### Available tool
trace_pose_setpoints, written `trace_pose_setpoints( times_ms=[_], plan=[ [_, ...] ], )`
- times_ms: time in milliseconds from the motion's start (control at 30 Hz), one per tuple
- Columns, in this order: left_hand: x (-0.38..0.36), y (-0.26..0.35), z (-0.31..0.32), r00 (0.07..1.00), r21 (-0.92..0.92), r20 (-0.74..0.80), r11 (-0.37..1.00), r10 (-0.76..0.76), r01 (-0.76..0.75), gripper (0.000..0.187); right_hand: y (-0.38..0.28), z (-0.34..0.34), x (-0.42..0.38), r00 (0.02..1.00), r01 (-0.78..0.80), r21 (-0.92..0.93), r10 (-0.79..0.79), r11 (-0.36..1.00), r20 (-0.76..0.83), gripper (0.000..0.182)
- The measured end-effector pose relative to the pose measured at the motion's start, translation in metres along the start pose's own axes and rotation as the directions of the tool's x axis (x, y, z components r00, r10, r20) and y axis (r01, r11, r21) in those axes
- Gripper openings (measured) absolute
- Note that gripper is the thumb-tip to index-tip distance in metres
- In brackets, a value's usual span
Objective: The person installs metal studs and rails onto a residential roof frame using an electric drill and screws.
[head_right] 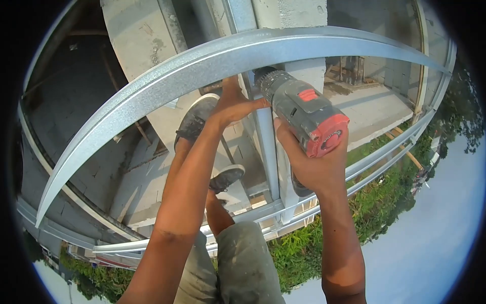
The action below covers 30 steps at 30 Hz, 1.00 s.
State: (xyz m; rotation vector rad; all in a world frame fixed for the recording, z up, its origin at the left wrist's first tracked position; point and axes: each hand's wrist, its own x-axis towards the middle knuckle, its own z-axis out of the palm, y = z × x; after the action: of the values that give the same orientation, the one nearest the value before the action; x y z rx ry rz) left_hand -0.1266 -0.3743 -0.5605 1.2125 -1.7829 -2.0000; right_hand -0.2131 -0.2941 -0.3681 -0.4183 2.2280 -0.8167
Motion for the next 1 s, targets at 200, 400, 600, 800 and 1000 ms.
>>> trace_pose_setpoints(
  times_ms=[200, 400, 600, 800, 1000],
  plan=[
    [0.020, -0.010, 0.003, 0.980, -0.403, 0.191, 0.907, -0.051, 0.126, 0.090, -0.009, 0.001, 0.001, 0.997, -0.072, -0.052, 0.071, 0.996, -0.008, 0.038],
    [0.011, -0.010, 0.008, 0.996, -0.378, 0.074, 0.923, -0.048, 0.073, 0.072, -0.006, 0.009, -0.002, 0.983, 0.183, -0.195, -0.174, 0.964, 0.061, 0.015],
    [0.019, -0.029, 0.012, 1.000, -0.343, 0.025, 0.939, -0.003, 0.011, 0.069, 0.000, 0.011, -0.007, 0.973, 0.231, -0.206, -0.225, 0.951, 0.056, 0.015],
    [0.020, -0.030, 0.015, 0.998, -0.460, 0.009, 0.887, 0.057, -0.047, 0.076, -0.006, 0.006, -0.003, 0.998, 0.050, -0.211, -0.043, 0.976, 0.037, 0.019],
    [0.015, -0.025, 0.008, 0.999, -0.412, 0.029, 0.911, 0.046, -0.030, 0.072, -0.006, 0.005, 0.001, 0.994, 0.110, -0.315, -0.105, 0.943, 0.033, 0.020]
  ],
)
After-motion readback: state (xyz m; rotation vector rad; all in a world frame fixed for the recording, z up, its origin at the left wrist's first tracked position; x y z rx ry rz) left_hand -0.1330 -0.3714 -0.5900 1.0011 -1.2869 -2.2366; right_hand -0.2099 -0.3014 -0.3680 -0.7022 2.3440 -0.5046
